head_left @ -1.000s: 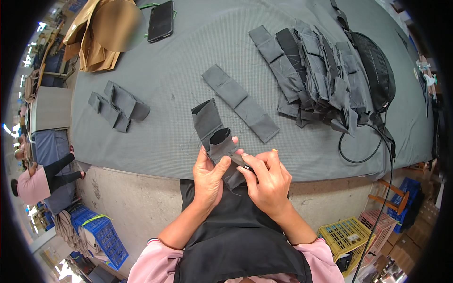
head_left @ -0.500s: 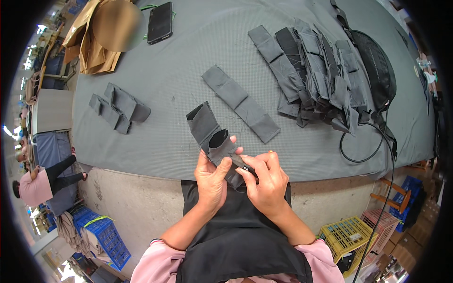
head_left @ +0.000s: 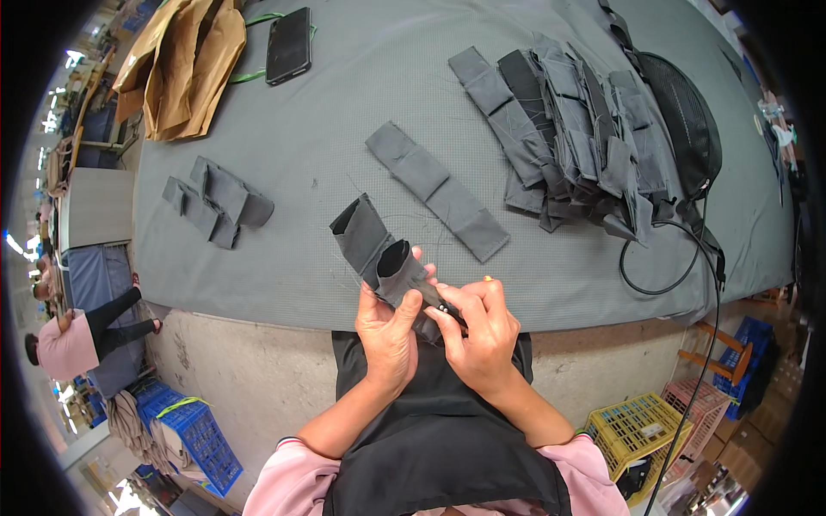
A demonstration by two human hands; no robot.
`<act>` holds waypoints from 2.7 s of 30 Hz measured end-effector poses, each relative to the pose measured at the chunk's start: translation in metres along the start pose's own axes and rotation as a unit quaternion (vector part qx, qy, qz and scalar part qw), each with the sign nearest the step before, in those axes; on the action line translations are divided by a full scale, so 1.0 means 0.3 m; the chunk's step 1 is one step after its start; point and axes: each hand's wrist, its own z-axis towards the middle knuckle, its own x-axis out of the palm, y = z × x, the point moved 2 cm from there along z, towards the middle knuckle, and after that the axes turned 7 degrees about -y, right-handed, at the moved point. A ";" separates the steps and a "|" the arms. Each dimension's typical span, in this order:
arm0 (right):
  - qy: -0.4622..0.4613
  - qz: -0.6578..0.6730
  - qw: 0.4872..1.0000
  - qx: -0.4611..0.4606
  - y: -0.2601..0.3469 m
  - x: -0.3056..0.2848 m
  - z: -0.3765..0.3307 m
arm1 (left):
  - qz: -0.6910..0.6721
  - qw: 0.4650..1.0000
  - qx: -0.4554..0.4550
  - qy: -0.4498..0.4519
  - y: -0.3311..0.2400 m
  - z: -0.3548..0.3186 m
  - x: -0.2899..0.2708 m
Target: The person uses a small knife to cut threads and trim the edges of gray fabric strips on a work table. They handle the fabric pieces one by one, making precise cuts and placing the finished items into a pile.
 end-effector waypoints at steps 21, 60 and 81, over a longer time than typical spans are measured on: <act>0.043 0.330 0.883 0.330 -0.047 0.010 -0.023 | 0.009 0.999 -0.033 0.002 -0.006 0.005 0.001; 0.190 0.036 0.981 0.009 -0.044 -0.070 0.125 | 0.233 0.941 -0.199 0.147 -0.104 0.028 -0.018; 0.295 0.091 0.946 -0.104 -0.093 -0.071 0.149 | 0.278 0.876 -0.288 0.268 -0.132 0.027 -0.048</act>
